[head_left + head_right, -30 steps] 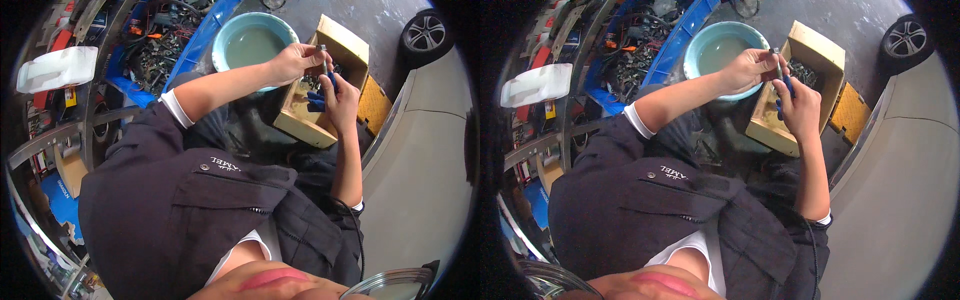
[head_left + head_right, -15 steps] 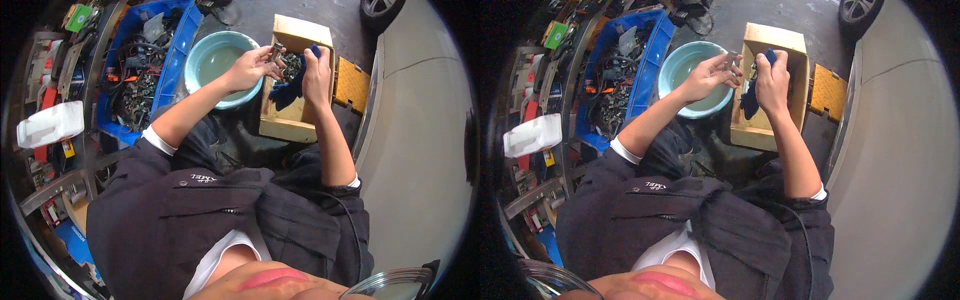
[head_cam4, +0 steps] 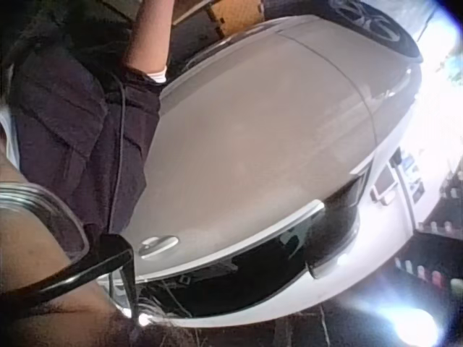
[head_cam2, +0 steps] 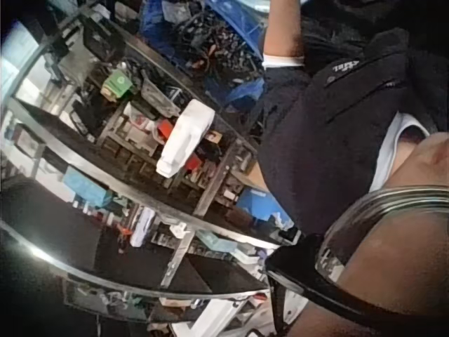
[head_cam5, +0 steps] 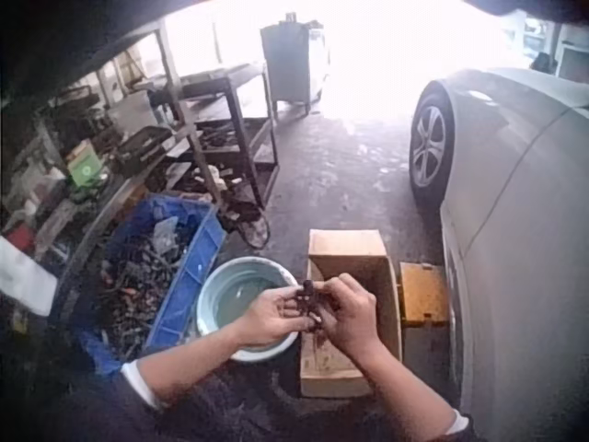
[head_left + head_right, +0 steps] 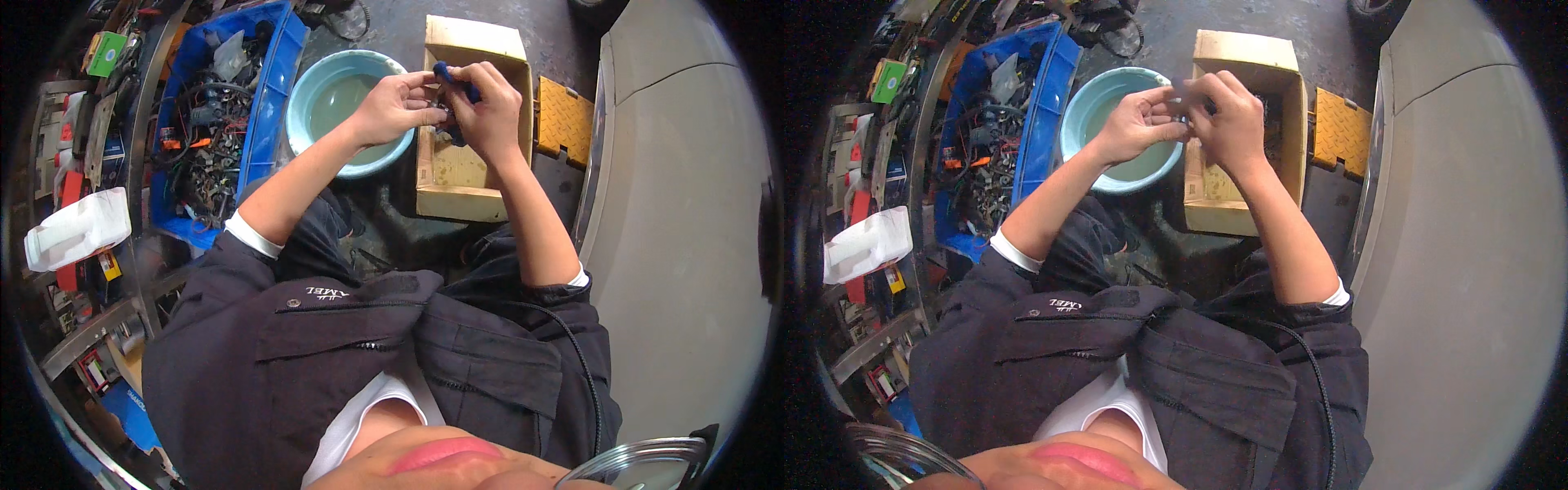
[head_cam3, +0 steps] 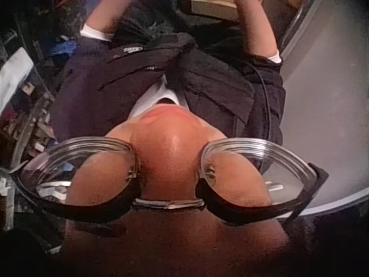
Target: The person repeatedly picks small metallic parts from a cardboard box, wipes them with a blue cloth, and places them back into the box. The person occasionally dips the cloth into a basin of water to clean it before continuing to wipe the parts.
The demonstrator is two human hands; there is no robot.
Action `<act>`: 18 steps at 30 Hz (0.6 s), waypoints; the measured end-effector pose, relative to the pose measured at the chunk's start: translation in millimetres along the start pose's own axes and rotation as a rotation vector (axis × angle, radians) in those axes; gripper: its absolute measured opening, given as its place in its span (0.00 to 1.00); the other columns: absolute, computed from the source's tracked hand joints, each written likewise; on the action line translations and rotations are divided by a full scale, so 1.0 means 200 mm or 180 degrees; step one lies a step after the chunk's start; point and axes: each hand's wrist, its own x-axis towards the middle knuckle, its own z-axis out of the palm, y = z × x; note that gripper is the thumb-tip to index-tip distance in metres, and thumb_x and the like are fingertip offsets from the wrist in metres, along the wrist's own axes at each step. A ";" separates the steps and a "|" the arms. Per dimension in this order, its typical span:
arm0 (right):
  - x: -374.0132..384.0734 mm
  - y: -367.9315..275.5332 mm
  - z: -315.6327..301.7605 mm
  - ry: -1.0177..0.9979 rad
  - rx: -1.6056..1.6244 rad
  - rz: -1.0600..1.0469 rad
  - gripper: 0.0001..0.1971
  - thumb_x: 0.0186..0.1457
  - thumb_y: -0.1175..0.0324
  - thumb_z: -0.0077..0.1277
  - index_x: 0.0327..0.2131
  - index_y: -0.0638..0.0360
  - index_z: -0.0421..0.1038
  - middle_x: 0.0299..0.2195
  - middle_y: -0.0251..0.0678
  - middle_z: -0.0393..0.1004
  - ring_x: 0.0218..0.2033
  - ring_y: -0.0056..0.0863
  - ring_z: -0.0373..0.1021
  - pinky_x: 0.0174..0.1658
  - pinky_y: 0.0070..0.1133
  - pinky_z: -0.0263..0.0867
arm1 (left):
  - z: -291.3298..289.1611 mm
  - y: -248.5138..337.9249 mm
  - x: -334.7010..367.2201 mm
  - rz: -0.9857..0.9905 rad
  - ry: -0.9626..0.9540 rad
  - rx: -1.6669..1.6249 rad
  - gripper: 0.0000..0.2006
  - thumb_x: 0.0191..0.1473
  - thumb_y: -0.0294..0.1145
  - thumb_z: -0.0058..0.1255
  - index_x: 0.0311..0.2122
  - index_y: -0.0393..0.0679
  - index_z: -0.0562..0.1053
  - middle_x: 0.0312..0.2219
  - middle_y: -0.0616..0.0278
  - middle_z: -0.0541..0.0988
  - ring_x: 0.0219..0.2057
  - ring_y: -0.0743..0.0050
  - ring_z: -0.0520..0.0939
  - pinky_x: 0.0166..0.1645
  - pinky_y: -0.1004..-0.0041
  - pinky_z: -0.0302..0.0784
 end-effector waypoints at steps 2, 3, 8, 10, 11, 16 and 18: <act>0.00 0.00 0.01 0.0145 0.0276 0.0256 0.08 0.50 0.73 0.59 0.37 0.56 0.77 0.31 0.39 0.78 0.32 0.36 0.78 0.35 0.26 0.74 | 0.01 0.02 -0.01 0.0095 0.0038 0.0195 0.33 0.54 0.22 0.59 0.63 0.34 0.59 0.47 0.52 0.78 0.46 0.72 0.80 0.53 0.72 0.77; 0.00 0.00 0.02 0.0222 0.0409 0.0388 0.08 0.51 0.73 0.58 0.37 0.57 0.77 0.31 0.40 0.79 0.32 0.36 0.79 0.35 0.26 0.74 | 0.01 0.03 -0.01 0.0141 0.0050 0.0291 0.34 0.53 0.21 0.60 0.64 0.34 0.59 0.47 0.52 0.78 0.46 0.72 0.80 0.54 0.71 0.77; 0.01 0.00 0.01 -0.0079 0.0833 0.0721 0.11 0.50 0.72 0.60 0.39 0.59 0.77 0.31 0.43 0.80 0.33 0.34 0.79 0.36 0.26 0.73 | 0.00 0.04 -0.02 0.0065 0.0128 0.0645 0.40 0.49 0.21 0.64 0.65 0.35 0.57 0.45 0.56 0.79 0.44 0.77 0.79 0.53 0.74 0.76; 0.00 0.02 0.02 -0.0201 0.0696 0.0371 0.10 0.50 0.71 0.61 0.37 0.59 0.79 0.31 0.42 0.80 0.31 0.34 0.79 0.35 0.25 0.73 | -0.01 0.05 -0.02 0.0138 0.0157 0.0630 0.41 0.47 0.22 0.66 0.65 0.37 0.58 0.42 0.58 0.79 0.42 0.79 0.79 0.51 0.75 0.77; 0.00 0.03 0.02 -0.0262 0.0629 0.0196 0.09 0.50 0.71 0.61 0.37 0.59 0.79 0.30 0.41 0.80 0.31 0.33 0.79 0.35 0.25 0.73 | 0.00 0.05 -0.03 0.0192 0.0201 0.0527 0.42 0.45 0.22 0.67 0.65 0.39 0.59 0.40 0.60 0.79 0.41 0.80 0.79 0.50 0.76 0.77; 0.01 0.03 -0.05 -0.0959 0.0797 0.0007 0.07 0.50 0.68 0.62 0.34 0.57 0.82 0.27 0.38 0.78 0.28 0.33 0.77 0.34 0.25 0.72 | -0.04 0.08 -0.03 0.0312 0.0572 0.1996 0.42 0.38 0.28 0.72 0.62 0.51 0.66 0.38 0.63 0.80 0.39 0.81 0.81 0.48 0.74 0.79; 0.01 0.05 -0.06 -0.1115 0.0756 -0.0087 0.07 0.50 0.69 0.62 0.34 0.57 0.82 0.28 0.38 0.78 0.28 0.32 0.78 0.34 0.25 0.72 | -0.08 0.08 -0.02 0.0956 0.0614 0.2506 0.41 0.38 0.30 0.72 0.61 0.52 0.67 0.38 0.62 0.80 0.39 0.78 0.81 0.48 0.72 0.79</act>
